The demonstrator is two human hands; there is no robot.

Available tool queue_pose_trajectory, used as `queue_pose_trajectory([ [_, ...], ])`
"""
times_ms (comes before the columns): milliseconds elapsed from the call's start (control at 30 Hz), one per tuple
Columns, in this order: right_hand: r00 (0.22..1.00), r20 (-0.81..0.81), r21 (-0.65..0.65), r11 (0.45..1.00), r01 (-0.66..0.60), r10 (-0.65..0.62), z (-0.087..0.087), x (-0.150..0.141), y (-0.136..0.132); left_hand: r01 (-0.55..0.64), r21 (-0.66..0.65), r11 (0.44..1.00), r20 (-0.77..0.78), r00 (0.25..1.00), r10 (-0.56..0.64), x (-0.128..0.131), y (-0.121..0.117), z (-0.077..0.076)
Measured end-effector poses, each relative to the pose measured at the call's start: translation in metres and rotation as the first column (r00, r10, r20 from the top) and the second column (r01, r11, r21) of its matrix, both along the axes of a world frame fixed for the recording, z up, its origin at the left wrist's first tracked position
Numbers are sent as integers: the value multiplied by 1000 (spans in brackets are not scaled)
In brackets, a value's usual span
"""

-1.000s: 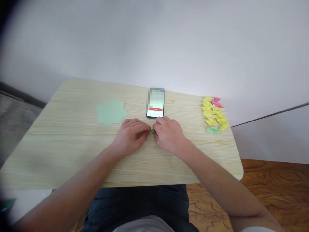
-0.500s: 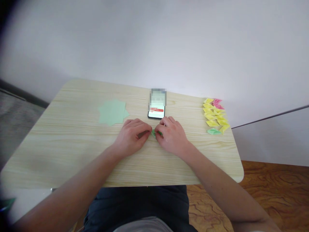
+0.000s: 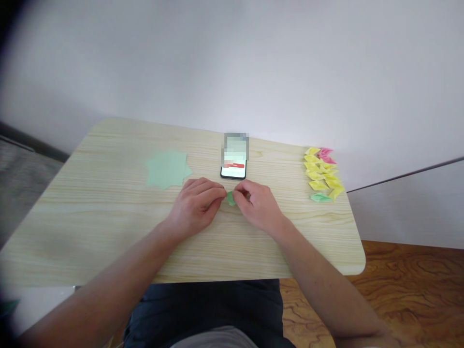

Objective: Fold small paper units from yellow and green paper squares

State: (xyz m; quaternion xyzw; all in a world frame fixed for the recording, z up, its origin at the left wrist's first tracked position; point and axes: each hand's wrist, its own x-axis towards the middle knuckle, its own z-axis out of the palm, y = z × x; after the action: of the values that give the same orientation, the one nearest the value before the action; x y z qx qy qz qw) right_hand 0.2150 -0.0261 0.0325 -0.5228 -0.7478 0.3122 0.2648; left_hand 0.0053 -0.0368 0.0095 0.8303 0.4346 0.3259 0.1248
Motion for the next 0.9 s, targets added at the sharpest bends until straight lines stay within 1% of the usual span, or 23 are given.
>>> queue_pose_trajectory([
  [67,995,-86,-53,998,36,-41,-3,-2,1,6,22,1000,-10,1000,-5,0,0,0],
  [133,988,-144,-97,994,43,-57,-5,-3,3,15,41,999,-22,1000,-15,-1,-1,0],
  [300,986,-163,-236,970,-59,20,-6,-3,9,28,90,996,-25,999,-26,-2,-1,0],
  [467,977,-210,-348,936,-53,-23,1,-1,13,25,132,991,-6,1000,-24,-2,0,-2],
  [567,973,-228,-365,930,-44,-43,3,-2,13,26,145,989,6,1000,-27,-1,0,-2],
  [667,971,-232,-358,933,-41,-47,2,-2,12,24,148,989,12,1000,-27,-1,0,-2],
  [767,969,-244,-366,929,-65,-28,-2,-3,10,29,147,989,22,999,-33,-1,0,-2],
  [900,983,-182,-353,932,-86,22,-3,-5,9,36,142,989,40,998,-42,-2,-1,-2],
])
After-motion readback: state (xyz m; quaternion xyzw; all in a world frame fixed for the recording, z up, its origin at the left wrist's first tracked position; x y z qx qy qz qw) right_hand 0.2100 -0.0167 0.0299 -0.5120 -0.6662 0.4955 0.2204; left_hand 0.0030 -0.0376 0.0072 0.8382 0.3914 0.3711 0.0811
